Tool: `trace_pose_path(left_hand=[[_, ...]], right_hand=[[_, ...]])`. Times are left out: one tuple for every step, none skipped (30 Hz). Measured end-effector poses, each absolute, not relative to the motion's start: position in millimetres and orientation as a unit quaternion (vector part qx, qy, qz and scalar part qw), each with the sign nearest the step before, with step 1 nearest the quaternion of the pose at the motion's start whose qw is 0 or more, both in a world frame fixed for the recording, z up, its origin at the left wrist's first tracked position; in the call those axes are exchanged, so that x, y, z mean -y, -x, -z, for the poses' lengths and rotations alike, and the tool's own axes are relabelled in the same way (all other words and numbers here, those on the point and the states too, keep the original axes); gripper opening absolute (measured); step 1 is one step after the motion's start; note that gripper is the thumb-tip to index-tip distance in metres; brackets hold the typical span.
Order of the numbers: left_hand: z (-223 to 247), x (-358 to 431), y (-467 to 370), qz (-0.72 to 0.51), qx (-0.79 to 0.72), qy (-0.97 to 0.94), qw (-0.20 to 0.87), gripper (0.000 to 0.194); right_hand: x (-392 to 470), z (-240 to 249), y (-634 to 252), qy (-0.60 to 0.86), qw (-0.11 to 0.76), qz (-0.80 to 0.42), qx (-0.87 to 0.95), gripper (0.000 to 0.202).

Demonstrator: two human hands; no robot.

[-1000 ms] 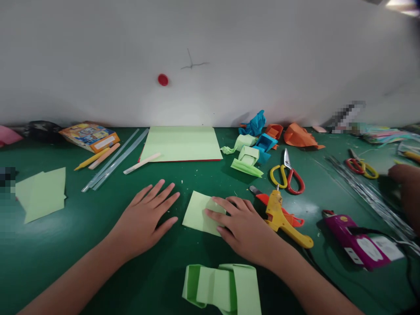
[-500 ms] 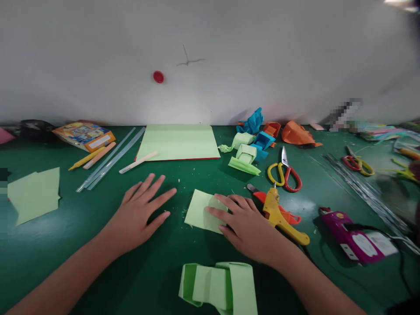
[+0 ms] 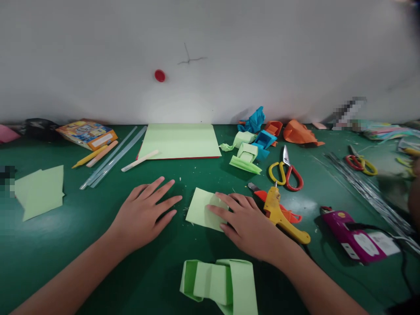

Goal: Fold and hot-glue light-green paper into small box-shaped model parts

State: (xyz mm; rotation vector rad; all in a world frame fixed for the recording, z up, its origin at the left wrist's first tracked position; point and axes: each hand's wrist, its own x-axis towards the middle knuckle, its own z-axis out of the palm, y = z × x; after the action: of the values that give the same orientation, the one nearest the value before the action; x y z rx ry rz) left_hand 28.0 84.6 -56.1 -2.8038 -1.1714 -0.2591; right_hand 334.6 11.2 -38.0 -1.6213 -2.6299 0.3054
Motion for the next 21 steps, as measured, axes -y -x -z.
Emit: trace_pose_path(left_hand=[[56.7, -85.4, -27.8, 0.087, 0.392, 0.915, 0.042, 0.038], [57.3, -86.2, -28.0, 0.091, 0.396, 0.913, 0.037, 0.038], [57.7, -86.9, -28.8, 0.096, 0.396, 0.913, 0.033, 0.036], [57.7, -87.5, -30.5, 0.104, 0.395, 0.912, 0.032, 0.035], [57.3, -87.9, -33.2, 0.112, 0.394, 0.912, 0.034, 0.033], [56.4, -88.2, -37.1, 0.116, 0.393, 0.911, 0.038, 0.031], [55.0, -88.5, -41.8, 0.117, 0.391, 0.912, 0.041, 0.030], [53.1, -88.9, -47.3, 0.112, 0.389, 0.913, 0.041, 0.030], [50.8, -89.2, -53.0, 0.102, 0.385, 0.916, 0.039, 0.029], [48.3, -89.6, -58.8, 0.090, 0.381, 0.919, 0.037, 0.029], [45.7, -89.8, -64.1, 0.076, 0.376, 0.923, 0.036, 0.029], [43.1, -89.7, -68.8, 0.062, 0.372, 0.925, 0.038, 0.030], [40.6, -89.1, -72.7, 0.047, 0.367, 0.928, 0.044, 0.031], [38.2, -88.0, -75.8, 0.031, 0.363, 0.930, 0.053, 0.030], [36.0, -86.4, -78.1, 0.015, 0.360, 0.930, 0.065, 0.030], [34.0, -84.5, -79.9, -0.002, 0.360, 0.930, 0.079, 0.029], [32.3, -82.5, -81.1, -0.018, 0.361, 0.928, 0.092, 0.028], [31.0, -80.6, -82.1, -0.034, 0.364, 0.925, 0.102, 0.027], [29.9, -79.0, -82.9, -0.048, 0.366, 0.923, 0.107, 0.027], [29.2, -77.9, -83.6, -0.061, 0.369, 0.921, 0.108, 0.027], [28.9, -77.3, -84.2, -0.073, 0.371, 0.920, 0.107, 0.027]], right_hand=[[-11.4, 38.2, -334.5, 0.523, 0.018, -0.098, 0.847, 0.052], [-11.6, 38.5, -334.4, 0.523, 0.019, -0.096, 0.847, 0.052], [-11.8, 38.9, -334.2, 0.523, 0.020, -0.096, 0.847, 0.052], [-11.9, 39.4, -334.1, 0.523, 0.021, -0.095, 0.847, 0.052], [-12.0, 40.0, -334.0, 0.522, 0.023, -0.095, 0.847, 0.052], [-12.0, 40.5, -334.0, 0.522, 0.025, -0.095, 0.847, 0.052], [-11.9, 40.9, -333.9, 0.522, 0.027, -0.096, 0.847, 0.051], [-11.8, 41.1, -334.0, 0.521, 0.029, -0.096, 0.848, 0.051], [-11.7, 41.2, -334.0, 0.521, 0.031, -0.096, 0.848, 0.051], [-11.5, 41.2, -334.1, 0.521, 0.033, -0.097, 0.847, 0.050], [-11.3, 41.1, -334.3, 0.522, 0.034, -0.097, 0.847, 0.050], [-11.2, 40.8, -334.5, 0.523, 0.036, -0.098, 0.846, 0.050], [-11.1, 40.5, -334.7, 0.524, 0.037, -0.099, 0.845, 0.050], [-11.1, 40.0, -334.9, 0.525, 0.037, -0.101, 0.845, 0.051], [-11.1, 39.6, -335.1, 0.525, 0.035, -0.102, 0.845, 0.051], [-11.1, 39.0, -335.2, 0.524, 0.033, -0.102, 0.845, 0.051], [-11.2, 38.5, -335.2, 0.523, 0.031, -0.102, 0.846, 0.052], [-11.3, 37.9, -335.2, 0.522, 0.029, -0.101, 0.846, 0.052], [-11.3, 37.3, -335.1, 0.521, 0.028, -0.100, 0.847, 0.052], [-11.4, 36.9, -335.0, 0.520, 0.027, -0.100, 0.848, 0.052], [-11.3, 36.6, -334.9, 0.520, 0.027, -0.099, 0.848, 0.052]])
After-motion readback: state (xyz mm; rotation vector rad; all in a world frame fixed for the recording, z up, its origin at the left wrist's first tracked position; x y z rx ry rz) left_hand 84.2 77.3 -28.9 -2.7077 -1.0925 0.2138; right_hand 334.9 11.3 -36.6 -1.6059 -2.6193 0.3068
